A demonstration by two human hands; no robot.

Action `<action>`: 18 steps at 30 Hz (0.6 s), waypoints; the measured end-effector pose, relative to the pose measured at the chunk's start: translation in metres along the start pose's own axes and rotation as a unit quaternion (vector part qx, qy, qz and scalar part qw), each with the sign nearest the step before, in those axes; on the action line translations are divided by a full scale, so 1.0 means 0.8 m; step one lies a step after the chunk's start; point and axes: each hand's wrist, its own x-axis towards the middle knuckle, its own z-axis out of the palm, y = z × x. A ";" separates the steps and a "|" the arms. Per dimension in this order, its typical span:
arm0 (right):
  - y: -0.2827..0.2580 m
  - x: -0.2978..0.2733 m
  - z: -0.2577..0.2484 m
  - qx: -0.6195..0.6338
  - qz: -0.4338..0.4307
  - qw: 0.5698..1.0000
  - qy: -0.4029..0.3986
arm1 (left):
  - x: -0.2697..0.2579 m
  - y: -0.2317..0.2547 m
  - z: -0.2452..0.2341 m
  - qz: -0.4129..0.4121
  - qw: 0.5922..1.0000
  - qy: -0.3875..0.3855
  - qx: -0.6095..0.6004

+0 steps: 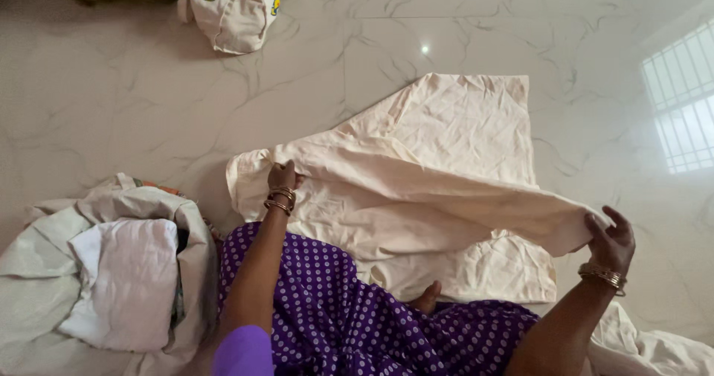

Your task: The person folds light-colored garments by hand while sitting on the floor.

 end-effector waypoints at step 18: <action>0.005 -0.025 -0.027 -0.004 -0.035 0.997 -0.064 | 0.018 0.007 0.294 0.384 0.765 -0.066 0.512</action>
